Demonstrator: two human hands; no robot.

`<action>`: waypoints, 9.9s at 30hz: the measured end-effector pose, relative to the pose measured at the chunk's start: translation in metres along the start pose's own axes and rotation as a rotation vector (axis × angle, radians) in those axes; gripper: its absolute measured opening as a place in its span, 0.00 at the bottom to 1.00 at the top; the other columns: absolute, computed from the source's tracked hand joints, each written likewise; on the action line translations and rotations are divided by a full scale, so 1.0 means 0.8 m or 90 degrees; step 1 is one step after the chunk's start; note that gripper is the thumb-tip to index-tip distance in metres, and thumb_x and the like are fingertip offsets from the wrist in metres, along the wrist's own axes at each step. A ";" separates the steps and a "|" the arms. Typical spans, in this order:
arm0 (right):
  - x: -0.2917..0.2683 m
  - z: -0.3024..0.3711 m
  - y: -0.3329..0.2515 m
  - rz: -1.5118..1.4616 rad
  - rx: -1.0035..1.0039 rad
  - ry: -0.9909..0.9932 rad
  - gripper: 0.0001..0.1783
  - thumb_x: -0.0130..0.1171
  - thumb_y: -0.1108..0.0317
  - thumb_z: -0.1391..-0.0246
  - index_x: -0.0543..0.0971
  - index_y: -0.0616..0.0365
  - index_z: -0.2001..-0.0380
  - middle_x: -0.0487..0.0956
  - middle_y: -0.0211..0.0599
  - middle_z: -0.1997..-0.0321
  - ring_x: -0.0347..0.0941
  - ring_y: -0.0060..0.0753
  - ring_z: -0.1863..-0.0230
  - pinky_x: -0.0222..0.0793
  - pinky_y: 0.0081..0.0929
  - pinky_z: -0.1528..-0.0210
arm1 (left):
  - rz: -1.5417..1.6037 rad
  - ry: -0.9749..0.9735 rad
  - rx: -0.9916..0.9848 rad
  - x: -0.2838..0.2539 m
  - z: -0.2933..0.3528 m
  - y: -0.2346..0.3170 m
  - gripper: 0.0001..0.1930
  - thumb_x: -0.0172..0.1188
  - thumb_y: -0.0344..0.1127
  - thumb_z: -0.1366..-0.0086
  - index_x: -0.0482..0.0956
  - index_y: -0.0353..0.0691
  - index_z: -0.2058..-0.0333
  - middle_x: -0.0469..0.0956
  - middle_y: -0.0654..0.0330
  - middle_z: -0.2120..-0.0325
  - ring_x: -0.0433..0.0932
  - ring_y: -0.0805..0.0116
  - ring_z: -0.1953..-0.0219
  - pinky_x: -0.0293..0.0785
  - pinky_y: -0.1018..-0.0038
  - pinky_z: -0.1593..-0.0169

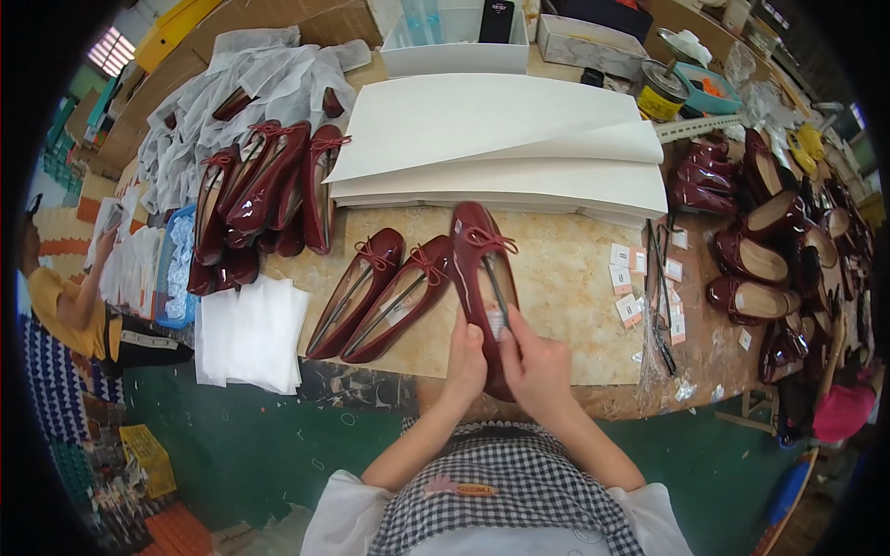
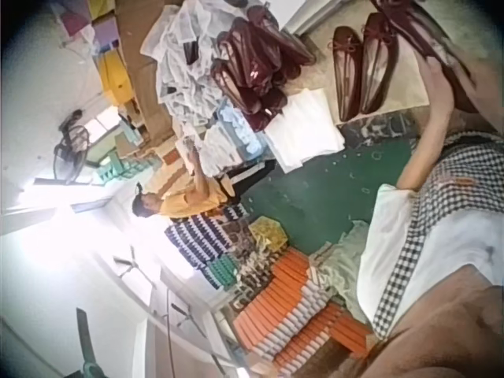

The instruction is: The person cleans a pair of maroon patent leather flats using a white cloth and a small orange tool. They wipe the exterior and interior of the shoes, then stuff them with white tissue paper. The person repeats this process for multiple pairs of shoes on a cluttered workbench.

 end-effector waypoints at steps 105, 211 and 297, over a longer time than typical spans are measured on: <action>-0.031 0.030 0.061 -0.624 0.388 -0.286 0.32 0.58 0.63 0.43 0.62 0.60 0.38 0.69 0.43 0.39 0.69 0.38 0.42 0.65 0.34 0.40 | -0.497 -0.168 0.368 0.034 0.010 0.107 0.11 0.58 0.25 0.48 0.78 0.36 0.64 0.76 0.49 0.60 0.74 0.60 0.54 0.69 0.69 0.50; 0.018 0.052 0.035 -0.941 0.605 -0.174 0.25 0.54 0.62 0.40 0.67 0.56 0.42 0.73 0.38 0.44 0.73 0.31 0.48 0.74 0.30 0.50 | -0.349 -0.192 0.489 0.038 0.010 0.166 0.13 0.67 0.38 0.55 0.82 0.41 0.68 0.76 0.51 0.55 0.75 0.61 0.53 0.71 0.65 0.52; -0.024 -0.029 -0.041 -0.233 0.077 -0.149 0.17 0.52 0.72 0.40 0.76 0.61 0.48 0.61 0.20 0.88 0.52 0.10 0.84 0.48 0.16 0.83 | 0.113 0.110 0.000 -0.062 -0.007 0.027 0.50 0.45 0.76 0.44 0.61 0.30 0.43 0.72 0.54 0.52 0.74 0.68 0.52 0.71 0.71 0.50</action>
Point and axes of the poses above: each hand's wrist, its own z-axis away from the middle knuckle, its own x-axis out of the palm, y = z × x, the point moved 7 cm from there along -z, towards the middle knuckle
